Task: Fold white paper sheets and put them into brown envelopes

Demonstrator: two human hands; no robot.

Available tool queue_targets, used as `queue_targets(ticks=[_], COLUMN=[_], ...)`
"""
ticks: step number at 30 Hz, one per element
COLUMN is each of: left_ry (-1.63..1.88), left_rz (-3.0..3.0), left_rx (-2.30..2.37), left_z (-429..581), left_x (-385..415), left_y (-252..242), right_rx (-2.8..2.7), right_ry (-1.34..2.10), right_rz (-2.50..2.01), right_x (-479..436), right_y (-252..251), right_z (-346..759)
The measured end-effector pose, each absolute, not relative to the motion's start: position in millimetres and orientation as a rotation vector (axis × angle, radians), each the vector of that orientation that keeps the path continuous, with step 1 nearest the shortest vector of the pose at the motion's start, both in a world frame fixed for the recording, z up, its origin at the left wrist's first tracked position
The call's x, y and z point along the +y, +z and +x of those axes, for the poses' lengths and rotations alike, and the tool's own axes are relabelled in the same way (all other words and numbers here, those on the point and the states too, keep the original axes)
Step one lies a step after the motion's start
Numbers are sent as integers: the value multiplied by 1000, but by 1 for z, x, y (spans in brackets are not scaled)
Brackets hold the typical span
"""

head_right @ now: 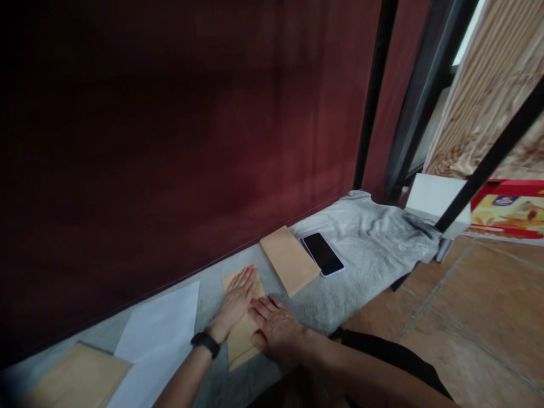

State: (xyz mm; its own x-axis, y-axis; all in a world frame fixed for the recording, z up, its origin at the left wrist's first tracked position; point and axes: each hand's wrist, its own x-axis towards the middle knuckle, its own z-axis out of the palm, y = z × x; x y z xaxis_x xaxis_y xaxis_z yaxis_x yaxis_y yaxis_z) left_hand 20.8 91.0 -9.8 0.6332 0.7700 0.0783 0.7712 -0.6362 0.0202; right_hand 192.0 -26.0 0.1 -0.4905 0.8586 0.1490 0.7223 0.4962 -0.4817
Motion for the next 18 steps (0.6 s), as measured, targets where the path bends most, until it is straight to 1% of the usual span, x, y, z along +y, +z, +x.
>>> queue_targets(ticks=[4, 11, 15, 18], left_ry=[-104, -51, -63, -60], left_rz=[-2820, -2859, -2872, -2903], left_rx=[-1318, -1246, -1200, -1210], left_z=[23, 11, 8, 9], left_x=[101, 84, 69, 54], left_y=[-16, -21, -18, -14], right_rx=[-2358, -2357, -2321, -2297], right_ry=[573, 716, 779, 760], right_rz=[-1294, -1087, -1209, -1334], right_x=[-20, -1, 8, 9], right_y=[6, 15, 18, 24], right_z=[193, 209, 212, 209])
